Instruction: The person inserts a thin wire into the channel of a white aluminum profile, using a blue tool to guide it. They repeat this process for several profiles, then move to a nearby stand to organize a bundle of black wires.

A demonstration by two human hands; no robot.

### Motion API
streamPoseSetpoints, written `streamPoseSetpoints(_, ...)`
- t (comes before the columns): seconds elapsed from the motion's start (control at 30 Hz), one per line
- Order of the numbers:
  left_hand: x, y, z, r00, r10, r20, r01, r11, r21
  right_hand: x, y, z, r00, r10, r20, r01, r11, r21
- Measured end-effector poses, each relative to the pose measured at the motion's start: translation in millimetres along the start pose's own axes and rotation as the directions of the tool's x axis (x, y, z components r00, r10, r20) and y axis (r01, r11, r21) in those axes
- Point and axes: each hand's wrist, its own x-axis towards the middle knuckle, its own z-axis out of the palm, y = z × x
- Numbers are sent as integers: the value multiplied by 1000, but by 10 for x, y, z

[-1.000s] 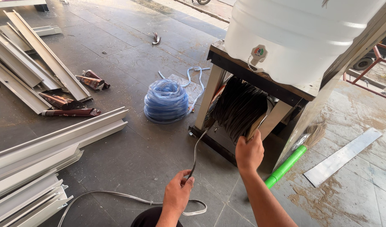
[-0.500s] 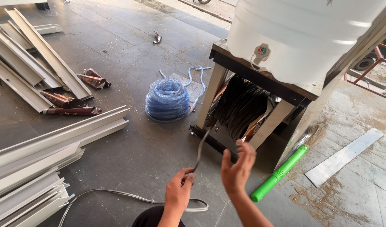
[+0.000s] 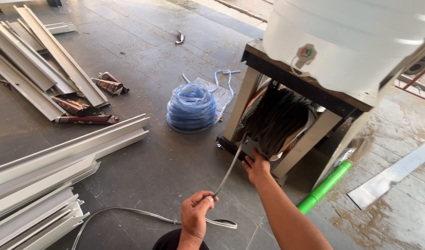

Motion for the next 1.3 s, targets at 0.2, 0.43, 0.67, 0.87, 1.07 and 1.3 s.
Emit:
streamPoseSetpoints(0.2,51,-145,-131,1000,12,-19,-17,961,-276,421,125,45,995,-103,-4,103,992,78)
streamPoseSetpoints(0.43,122,-208,-232,1000,-13,17,16,981,-195,145,-147,324,972,-216,-95,214,976,-24)
streamPoseSetpoints(0.67,167,-181,-150,998,7,-69,-18,987,-162,-172,-287,381,963,-255,-93,259,965,37)
streamPoseSetpoints(0.87,123,-95,25,999,1,-44,5,988,157,-116,-299,240,968,-234,-90,234,972,-11)
streamPoseSetpoints(1.07,77,-16,54,996,-43,-74,60,968,243,125,-163,188,983,-170,-71,167,985,-41)
streamPoseSetpoints(1.3,63,91,94,991,-58,-120,103,903,416,-321,-31,131,988,-135,-68,125,982,-144)
